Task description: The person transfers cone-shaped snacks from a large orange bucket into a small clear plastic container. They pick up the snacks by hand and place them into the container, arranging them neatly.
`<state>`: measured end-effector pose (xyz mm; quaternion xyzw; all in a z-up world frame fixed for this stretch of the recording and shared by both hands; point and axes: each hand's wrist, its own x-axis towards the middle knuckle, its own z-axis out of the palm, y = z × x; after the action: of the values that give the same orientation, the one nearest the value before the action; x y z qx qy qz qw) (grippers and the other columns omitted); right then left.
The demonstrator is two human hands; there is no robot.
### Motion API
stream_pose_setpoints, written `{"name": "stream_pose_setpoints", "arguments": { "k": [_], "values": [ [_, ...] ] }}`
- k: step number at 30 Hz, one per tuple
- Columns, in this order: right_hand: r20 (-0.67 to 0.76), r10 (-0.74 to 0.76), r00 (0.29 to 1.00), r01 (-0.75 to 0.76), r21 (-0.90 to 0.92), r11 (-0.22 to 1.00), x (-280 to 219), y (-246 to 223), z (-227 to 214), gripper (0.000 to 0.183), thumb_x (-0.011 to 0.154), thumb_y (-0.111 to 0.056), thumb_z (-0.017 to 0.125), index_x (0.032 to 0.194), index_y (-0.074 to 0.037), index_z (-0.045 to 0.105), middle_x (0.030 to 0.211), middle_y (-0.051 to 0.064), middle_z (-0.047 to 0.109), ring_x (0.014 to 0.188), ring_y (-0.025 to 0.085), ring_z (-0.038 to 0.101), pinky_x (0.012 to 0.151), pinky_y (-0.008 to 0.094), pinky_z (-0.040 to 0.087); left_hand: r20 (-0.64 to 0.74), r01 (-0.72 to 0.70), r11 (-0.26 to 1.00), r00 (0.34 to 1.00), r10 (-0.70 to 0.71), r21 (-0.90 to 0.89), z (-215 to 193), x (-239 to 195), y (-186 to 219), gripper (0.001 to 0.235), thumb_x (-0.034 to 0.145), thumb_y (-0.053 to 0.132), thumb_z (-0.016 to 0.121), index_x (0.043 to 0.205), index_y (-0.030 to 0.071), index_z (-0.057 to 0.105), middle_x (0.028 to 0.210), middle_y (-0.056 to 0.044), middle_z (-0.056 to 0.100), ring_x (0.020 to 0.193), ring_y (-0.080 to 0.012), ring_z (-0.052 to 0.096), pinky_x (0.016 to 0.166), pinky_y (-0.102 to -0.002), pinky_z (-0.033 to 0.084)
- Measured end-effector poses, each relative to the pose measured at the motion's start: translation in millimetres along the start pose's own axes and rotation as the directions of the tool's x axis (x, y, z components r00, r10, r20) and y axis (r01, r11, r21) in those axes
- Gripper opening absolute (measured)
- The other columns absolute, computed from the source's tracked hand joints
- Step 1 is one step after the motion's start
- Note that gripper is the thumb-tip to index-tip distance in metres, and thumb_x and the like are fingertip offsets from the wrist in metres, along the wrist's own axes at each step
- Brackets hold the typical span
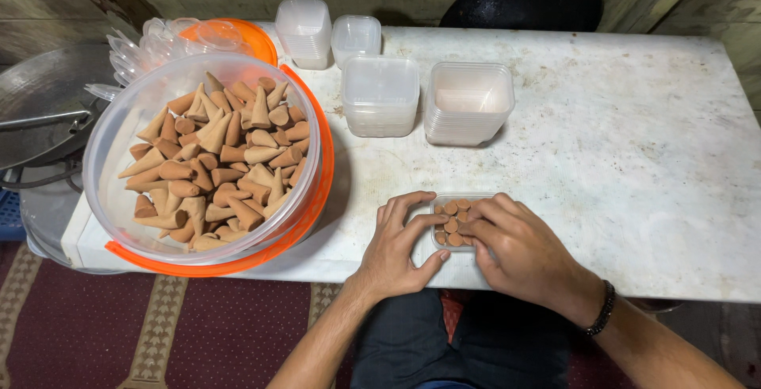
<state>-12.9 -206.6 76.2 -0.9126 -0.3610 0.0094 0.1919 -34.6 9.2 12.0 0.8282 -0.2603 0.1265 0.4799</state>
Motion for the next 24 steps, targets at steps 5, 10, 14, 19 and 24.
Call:
{"name": "stream_pose_setpoints", "arguments": {
  "k": [5,10,14,19,24],
  "values": [
    [-0.051,0.026,0.998,-0.027,-0.02,0.999,0.3,4.6,-9.1,0.013,0.084,-0.011,0.06,0.084,-0.008,0.072,0.092,0.005,0.065,0.09,0.024,0.06,0.076,0.036,0.051,-0.001,-0.004,1.0,1.0,0.004,-0.002,-0.2,0.1,0.1,0.034,0.083,0.027,0.072,0.114,0.014,0.063,0.133,-0.014,0.051,0.125,-0.0358,0.05,0.1,-0.048,0.037],
    [-0.082,0.034,0.996,-0.035,-0.016,0.999,0.2,4.8,-15.6,0.012,0.083,-0.009,0.061,0.088,-0.008,0.072,0.092,0.004,0.066,0.09,0.023,0.062,0.076,0.036,0.053,0.002,-0.01,1.0,1.0,0.01,0.005,-0.1,-0.4,-1.3,0.034,0.083,0.027,0.072,0.113,0.014,0.063,0.133,-0.014,0.051,0.125,-0.0362,0.05,0.1,-0.049,0.038],
    [-0.101,0.04,0.994,-0.04,0.005,0.999,0.7,3.6,-20.0,0.014,0.082,-0.006,0.062,0.09,-0.008,0.073,0.091,0.005,0.067,0.087,0.024,0.062,0.075,0.036,0.053,-0.006,-0.01,1.0,1.0,0.01,0.0,0.0,-0.4,-0.5,0.035,0.083,0.028,0.072,0.113,0.013,0.062,0.132,-0.013,0.051,0.125,-0.0357,0.05,0.1,-0.048,0.037],
    [-0.136,0.048,0.99,-0.046,0.015,0.999,2.0,3.6,-28.5,0.015,0.082,-0.004,0.062,0.092,-0.007,0.072,0.092,0.007,0.068,0.088,0.025,0.063,0.075,0.036,0.054,-0.02,-0.011,1.0,1.0,0.011,0.002,0.6,-1.6,-1.0,0.034,0.083,0.029,0.072,0.111,0.014,0.062,0.133,-0.012,0.051,0.125,-0.035,0.05,0.1,-0.048,0.037],
    [-0.101,0.076,0.992,-0.072,0.047,0.996,3.8,-1.0,-30.2,0.018,0.081,-0.001,0.061,0.092,-0.007,0.074,0.091,0.007,0.069,0.087,0.025,0.064,0.077,0.036,0.054,0.003,-0.01,1.0,1.0,0.01,0.011,-1.9,-1.5,2.2,0.03,0.083,0.028,0.072,0.109,0.014,0.065,0.133,-0.012,0.051,0.126,-0.0357,0.049,0.101,-0.048,0.036]
  ]
}}
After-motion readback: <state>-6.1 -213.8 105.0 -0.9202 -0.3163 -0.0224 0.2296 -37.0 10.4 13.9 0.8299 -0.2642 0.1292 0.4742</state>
